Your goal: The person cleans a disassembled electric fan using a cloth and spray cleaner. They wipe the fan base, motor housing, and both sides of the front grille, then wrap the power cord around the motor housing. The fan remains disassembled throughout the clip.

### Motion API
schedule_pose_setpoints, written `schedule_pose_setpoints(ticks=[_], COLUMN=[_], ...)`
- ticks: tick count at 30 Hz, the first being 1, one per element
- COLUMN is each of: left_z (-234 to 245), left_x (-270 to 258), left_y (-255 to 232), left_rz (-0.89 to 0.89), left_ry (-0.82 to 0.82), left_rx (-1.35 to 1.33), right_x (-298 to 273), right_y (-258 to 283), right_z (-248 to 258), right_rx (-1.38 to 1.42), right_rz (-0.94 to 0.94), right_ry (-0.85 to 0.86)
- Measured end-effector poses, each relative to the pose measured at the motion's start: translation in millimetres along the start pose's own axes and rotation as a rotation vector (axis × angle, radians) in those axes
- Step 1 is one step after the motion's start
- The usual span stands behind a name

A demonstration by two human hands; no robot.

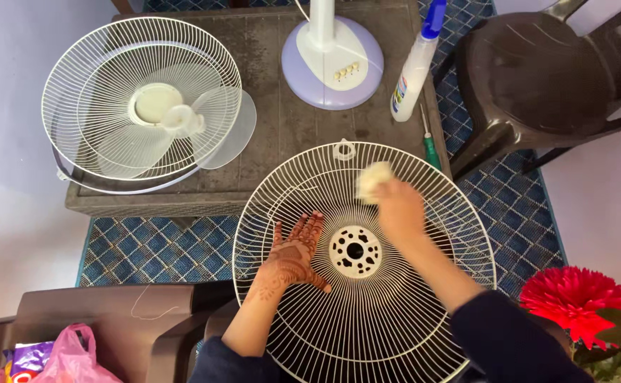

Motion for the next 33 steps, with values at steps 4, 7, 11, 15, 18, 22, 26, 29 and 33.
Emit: schedule_pose_setpoints(ticks=[4, 7, 11, 15, 18, 22, 26, 29, 33], left_z=[-1.0, 1.9, 2.8, -3.3, 30.3, 13.0, 5.1, -8.2, 11.2], left_x=[4.3, 4.1, -3.8, 9.1, 21.7, 73.6, 88.9, 70.8, 36.4], left_y=[-4.2, -6.0, -0.5, 8.4, 63.1, 154.0, 180.6, 182.1, 121.0], left_rz=[0.005, 0.011, 0.019, -0.025, 0.251, 0.326, 0.058, 0.266, 0.192], left_ry=[0.019, 0.013, 0.045, -0.032, -0.788, -0.921, -0.737, -0.28, -0.135], left_rx=[0.029, 0.042, -0.012, 0.06, 0.397, -0.087, -0.176, -0.758, -1.096], right_x=[-35.0, -43.2, -3.5, 10.9, -6.6, -31.0, -21.0, -14.8, -15.9], right_y=[5.0, 65.6, 71.8, 12.2, -13.2, 5.7, 39.1, 22.9, 12.7], right_z=[-26.1, -16.7, -18.0, 2.0, 6.3, -6.7, 17.1, 17.9, 29.6], right_rx=[-0.224, 0.225, 0.353, -0.053, -0.002, 0.148, 0.325, 0.329, 0.228], right_rz=[0.065, 0.449, 0.365, 0.086, -0.062, -0.092, 0.304, 0.18, -0.088], right_ry=[0.27, -0.106, -0.094, -0.04, 0.177, 0.355, -0.113, -0.184, -0.237])
Point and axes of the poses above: each hand's wrist, its own x-axis towards the middle knuckle, its own z-axis out of the back of the hand, y = z × x, the point moved 6 cm from there along x, towards the middle knuckle
